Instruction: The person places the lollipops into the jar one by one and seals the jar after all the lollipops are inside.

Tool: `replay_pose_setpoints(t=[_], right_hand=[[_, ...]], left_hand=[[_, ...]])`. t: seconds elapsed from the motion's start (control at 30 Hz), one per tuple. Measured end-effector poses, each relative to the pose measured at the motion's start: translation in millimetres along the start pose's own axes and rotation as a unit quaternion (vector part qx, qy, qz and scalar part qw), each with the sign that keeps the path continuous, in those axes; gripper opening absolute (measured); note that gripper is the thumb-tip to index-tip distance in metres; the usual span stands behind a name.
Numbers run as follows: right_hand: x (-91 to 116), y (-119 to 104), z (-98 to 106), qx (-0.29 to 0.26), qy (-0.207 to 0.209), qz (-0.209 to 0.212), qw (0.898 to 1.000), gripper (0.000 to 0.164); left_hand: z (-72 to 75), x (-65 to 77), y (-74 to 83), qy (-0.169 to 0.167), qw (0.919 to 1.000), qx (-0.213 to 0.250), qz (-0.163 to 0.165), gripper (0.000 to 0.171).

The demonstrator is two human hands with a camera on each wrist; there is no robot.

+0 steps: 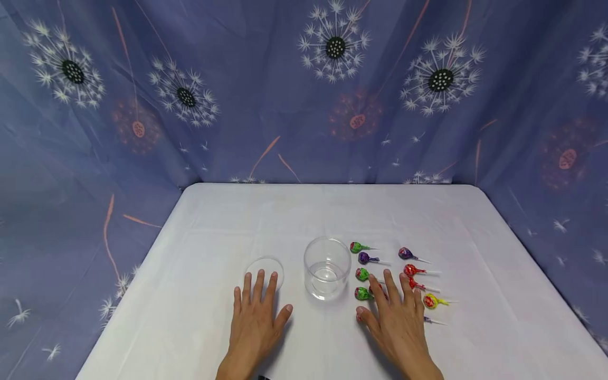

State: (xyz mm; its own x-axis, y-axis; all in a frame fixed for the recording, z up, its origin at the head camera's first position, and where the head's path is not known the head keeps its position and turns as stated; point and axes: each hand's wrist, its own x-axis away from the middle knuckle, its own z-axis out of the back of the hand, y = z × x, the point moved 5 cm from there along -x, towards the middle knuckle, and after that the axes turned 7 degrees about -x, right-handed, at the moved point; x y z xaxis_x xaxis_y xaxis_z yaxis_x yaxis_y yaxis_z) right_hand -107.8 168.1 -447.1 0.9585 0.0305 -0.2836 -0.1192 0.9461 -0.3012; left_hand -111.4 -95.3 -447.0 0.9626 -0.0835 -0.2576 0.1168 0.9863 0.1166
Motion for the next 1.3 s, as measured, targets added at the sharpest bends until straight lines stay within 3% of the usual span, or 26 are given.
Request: replay_pose_setpoints(t=[0.37,0.6,1.03,1.3], right_hand=[[-4.3,6.3,-2.4,-0.001,0.026,0.018,1.000,0.071],[-4.8,7.5,0.9,-0.005,0.020,0.024,0.999,0.071],[-4.9,13.9,15.2,-0.030,0.028,0.017,0.999,0.072],[-1.0,20.0,24.4,-0.052,0.065,0.051,0.995,0.071]], left_hand=[[-5.2,-6.7,3.6,-0.008,0.9999,-0.002,-0.006,0.067],[-3.2,-8.1,5.3,-0.006,0.9999,0.007,-0.011,0.069],[8.7,-14.4,7.5,0.034,0.9955,0.076,-0.046,0.084],[14.0,-30.9,7.8,-0.011,0.9845,0.162,-0.065,0.098]])
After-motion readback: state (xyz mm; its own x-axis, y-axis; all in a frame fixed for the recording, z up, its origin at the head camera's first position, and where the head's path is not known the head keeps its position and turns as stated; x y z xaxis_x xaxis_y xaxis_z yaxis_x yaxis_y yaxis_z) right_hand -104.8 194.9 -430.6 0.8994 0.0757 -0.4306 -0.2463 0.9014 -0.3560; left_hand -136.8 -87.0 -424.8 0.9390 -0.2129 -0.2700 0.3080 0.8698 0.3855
